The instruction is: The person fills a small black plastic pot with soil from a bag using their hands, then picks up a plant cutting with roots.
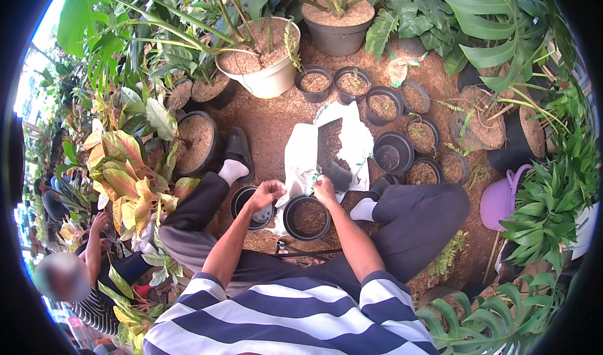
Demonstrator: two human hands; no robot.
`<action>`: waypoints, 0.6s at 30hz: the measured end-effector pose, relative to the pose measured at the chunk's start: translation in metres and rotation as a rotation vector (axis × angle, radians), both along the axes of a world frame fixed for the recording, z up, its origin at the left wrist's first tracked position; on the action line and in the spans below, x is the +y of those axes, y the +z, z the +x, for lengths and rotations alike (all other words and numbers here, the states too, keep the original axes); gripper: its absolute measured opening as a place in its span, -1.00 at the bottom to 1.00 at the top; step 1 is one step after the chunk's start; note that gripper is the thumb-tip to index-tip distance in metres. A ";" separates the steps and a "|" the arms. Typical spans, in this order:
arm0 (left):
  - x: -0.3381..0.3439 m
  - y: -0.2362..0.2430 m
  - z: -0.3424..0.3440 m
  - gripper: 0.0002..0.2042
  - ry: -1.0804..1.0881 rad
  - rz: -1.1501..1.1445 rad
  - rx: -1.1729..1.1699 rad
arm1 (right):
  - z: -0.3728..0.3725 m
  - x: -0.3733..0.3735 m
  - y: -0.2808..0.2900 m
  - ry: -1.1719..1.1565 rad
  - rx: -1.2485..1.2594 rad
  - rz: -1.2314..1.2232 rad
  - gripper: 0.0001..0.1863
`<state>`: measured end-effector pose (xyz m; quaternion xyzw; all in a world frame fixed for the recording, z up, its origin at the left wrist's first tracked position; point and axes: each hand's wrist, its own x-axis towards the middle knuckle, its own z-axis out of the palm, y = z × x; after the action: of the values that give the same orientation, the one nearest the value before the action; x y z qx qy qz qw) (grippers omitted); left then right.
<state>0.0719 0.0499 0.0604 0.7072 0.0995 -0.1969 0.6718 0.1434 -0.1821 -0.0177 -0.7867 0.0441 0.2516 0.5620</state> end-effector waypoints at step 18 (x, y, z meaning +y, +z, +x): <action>0.058 -0.036 -0.039 -0.62 0.097 1.305 0.054 | -0.008 0.028 0.041 0.012 0.078 0.323 -0.88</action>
<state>0.0326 0.1079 0.0247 0.9590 0.2474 -0.0833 0.1101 0.1350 -0.1542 0.0228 -0.6759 0.0201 0.2890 0.6776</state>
